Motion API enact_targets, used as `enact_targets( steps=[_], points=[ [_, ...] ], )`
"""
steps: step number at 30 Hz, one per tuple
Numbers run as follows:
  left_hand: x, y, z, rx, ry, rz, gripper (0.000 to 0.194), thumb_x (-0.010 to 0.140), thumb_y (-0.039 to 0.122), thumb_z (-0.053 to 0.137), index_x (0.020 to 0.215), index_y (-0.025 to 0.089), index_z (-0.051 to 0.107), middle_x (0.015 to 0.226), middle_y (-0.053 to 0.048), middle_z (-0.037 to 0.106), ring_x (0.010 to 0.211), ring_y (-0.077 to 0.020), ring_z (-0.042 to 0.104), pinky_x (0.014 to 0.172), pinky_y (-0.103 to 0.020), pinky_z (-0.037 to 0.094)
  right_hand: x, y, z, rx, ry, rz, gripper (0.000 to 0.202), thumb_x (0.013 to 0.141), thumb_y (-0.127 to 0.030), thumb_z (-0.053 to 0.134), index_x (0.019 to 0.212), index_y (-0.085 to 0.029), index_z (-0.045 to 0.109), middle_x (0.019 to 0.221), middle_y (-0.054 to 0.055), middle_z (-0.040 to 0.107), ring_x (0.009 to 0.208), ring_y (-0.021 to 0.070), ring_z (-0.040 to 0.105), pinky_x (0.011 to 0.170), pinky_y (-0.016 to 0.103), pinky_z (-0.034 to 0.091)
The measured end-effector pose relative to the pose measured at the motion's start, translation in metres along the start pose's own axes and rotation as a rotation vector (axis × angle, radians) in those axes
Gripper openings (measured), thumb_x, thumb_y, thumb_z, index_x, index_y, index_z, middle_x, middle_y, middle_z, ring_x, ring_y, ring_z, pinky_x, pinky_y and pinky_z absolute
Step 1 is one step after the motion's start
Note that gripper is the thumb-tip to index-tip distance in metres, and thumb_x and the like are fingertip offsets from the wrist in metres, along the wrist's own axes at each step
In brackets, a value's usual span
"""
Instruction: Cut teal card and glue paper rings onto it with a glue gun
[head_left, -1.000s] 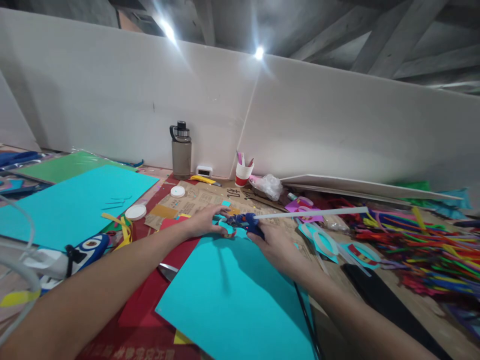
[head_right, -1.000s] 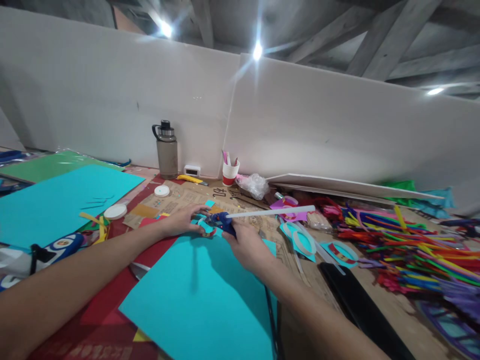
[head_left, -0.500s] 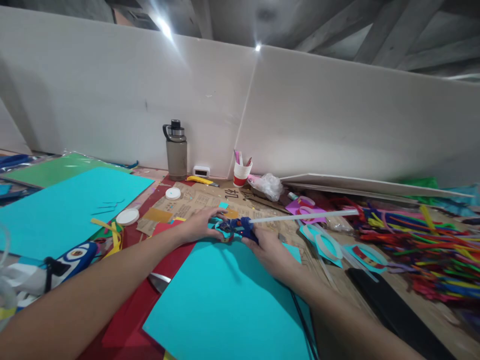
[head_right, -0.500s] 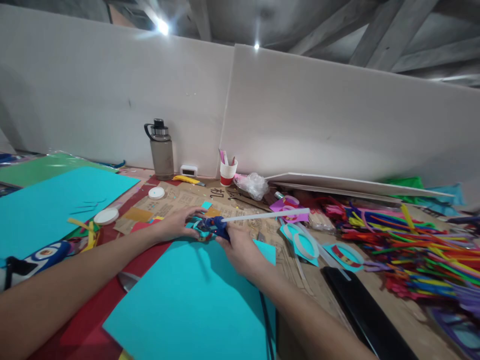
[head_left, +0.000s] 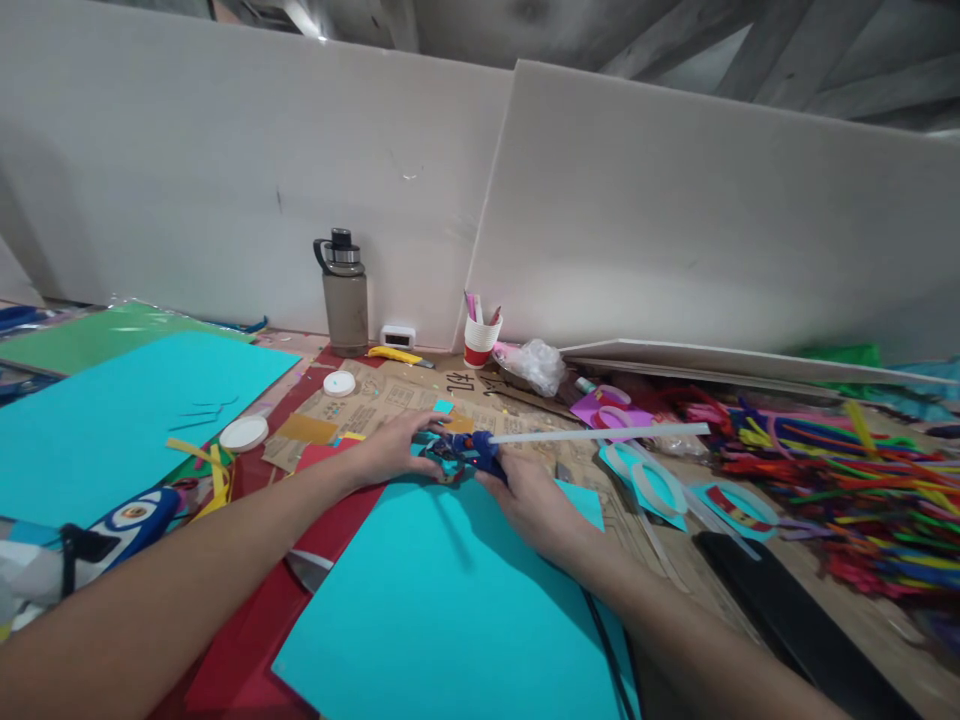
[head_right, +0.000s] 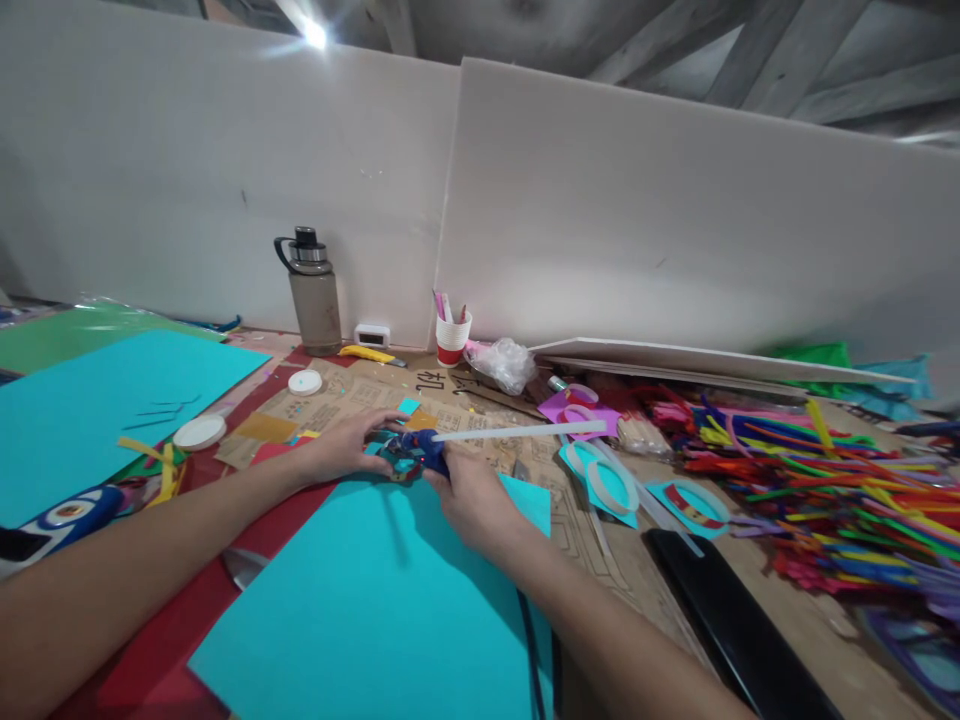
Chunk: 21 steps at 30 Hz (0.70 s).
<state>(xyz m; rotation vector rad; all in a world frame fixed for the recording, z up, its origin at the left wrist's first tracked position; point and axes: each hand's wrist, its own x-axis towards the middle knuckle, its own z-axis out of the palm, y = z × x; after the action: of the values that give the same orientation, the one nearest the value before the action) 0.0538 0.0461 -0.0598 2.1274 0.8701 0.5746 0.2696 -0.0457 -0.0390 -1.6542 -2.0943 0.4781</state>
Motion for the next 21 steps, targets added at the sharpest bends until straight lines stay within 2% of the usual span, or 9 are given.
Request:
enact_targets(
  steps=[15,21],
  points=[
    [-0.0008,0.0010,-0.0008,0.045,0.005,0.032,0.081,0.059,0.045,0.076,0.131,0.026,0.044,0.123,-0.008,0.058,0.116,-0.0253,0.051,0.099,-0.039,0.036,-0.0012,-0.0023,-0.0030,-0.175,0.029,0.031,0.027,0.088,-0.028,0.047,0.106,-0.011,0.058,0.109,0.015,0.063,0.101,0.0272,0.056,0.085,0.034,0.040],
    [-0.0003,-0.0002,-0.0004,0.053,0.003,0.021,0.083,0.058,0.046,0.076,0.131,0.025,0.044,0.123,-0.009,0.058,0.117,-0.0270,0.050,0.099,-0.040,0.036,-0.0003,-0.0013,-0.0003,-0.157,0.043,0.006,0.024,0.087,-0.028,0.048,0.101,-0.012,0.059,0.105,0.014,0.064,0.096,0.0251,0.057,0.080,0.031,0.040]
  ],
)
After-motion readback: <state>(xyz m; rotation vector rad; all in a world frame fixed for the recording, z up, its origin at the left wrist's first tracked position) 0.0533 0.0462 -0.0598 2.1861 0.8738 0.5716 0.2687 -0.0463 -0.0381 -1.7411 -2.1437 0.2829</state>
